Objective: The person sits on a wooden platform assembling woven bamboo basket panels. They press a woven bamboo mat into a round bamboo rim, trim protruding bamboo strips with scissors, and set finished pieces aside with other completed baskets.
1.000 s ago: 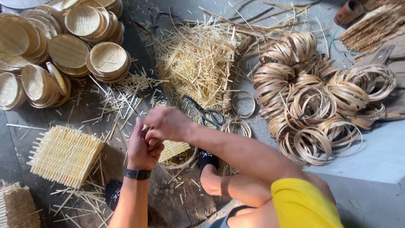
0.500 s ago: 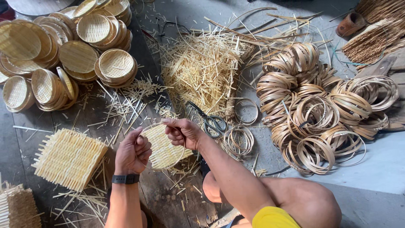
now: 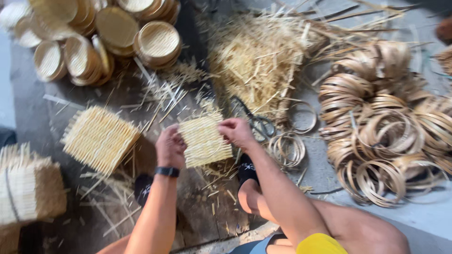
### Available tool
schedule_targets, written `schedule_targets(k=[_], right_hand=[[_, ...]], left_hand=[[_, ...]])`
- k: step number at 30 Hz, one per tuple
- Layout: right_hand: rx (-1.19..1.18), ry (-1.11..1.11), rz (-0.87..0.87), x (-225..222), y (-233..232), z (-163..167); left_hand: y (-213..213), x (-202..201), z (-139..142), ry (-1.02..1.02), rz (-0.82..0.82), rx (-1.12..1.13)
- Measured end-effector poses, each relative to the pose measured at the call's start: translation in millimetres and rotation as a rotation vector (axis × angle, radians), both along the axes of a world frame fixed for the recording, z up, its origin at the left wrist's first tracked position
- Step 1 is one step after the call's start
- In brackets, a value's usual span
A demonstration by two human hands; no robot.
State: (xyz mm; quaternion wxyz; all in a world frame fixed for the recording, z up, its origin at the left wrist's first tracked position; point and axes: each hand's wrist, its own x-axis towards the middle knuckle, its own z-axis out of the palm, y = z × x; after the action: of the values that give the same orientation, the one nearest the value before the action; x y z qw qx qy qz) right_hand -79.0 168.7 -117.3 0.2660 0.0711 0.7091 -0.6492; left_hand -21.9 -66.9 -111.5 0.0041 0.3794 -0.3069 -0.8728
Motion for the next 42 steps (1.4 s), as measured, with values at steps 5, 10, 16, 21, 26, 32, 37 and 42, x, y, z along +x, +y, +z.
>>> schedule_targets(k=[5, 10, 16, 21, 26, 32, 37, 42], right_hand=[[0.301, 0.009, -0.092, 0, -9, -47], [0.676, 0.247, 0.046, 2, -23, -75], [0.675, 0.222, -0.003, 9, -27, -90], [0.684, 0.212, 0.042, 8, -24, -87], [0.688, 0.188, 0.018, 6, -27, -78], [0.694, 0.212, -0.017, 7, -30, -77], [0.698, 0.210, -0.022, 6, -32, -77], [0.713, 0.194, 0.022, 1, -33, -75]], left_hand=[[2, 9, -60, -0.159, -0.269, -0.738], [-3, 5, -80, -0.241, -0.392, -1.158], [-3, 5, -84, -0.315, -0.454, -1.223], [1, 9, -81, -0.350, -0.380, -1.185], [4, 11, -79, -0.410, -0.400, -1.162], [1, 8, -81, -0.346, -0.478, -1.280], [-7, 4, -82, -0.365, -0.491, -1.186], [-12, -2, -79, -0.420, -0.489, -1.123]])
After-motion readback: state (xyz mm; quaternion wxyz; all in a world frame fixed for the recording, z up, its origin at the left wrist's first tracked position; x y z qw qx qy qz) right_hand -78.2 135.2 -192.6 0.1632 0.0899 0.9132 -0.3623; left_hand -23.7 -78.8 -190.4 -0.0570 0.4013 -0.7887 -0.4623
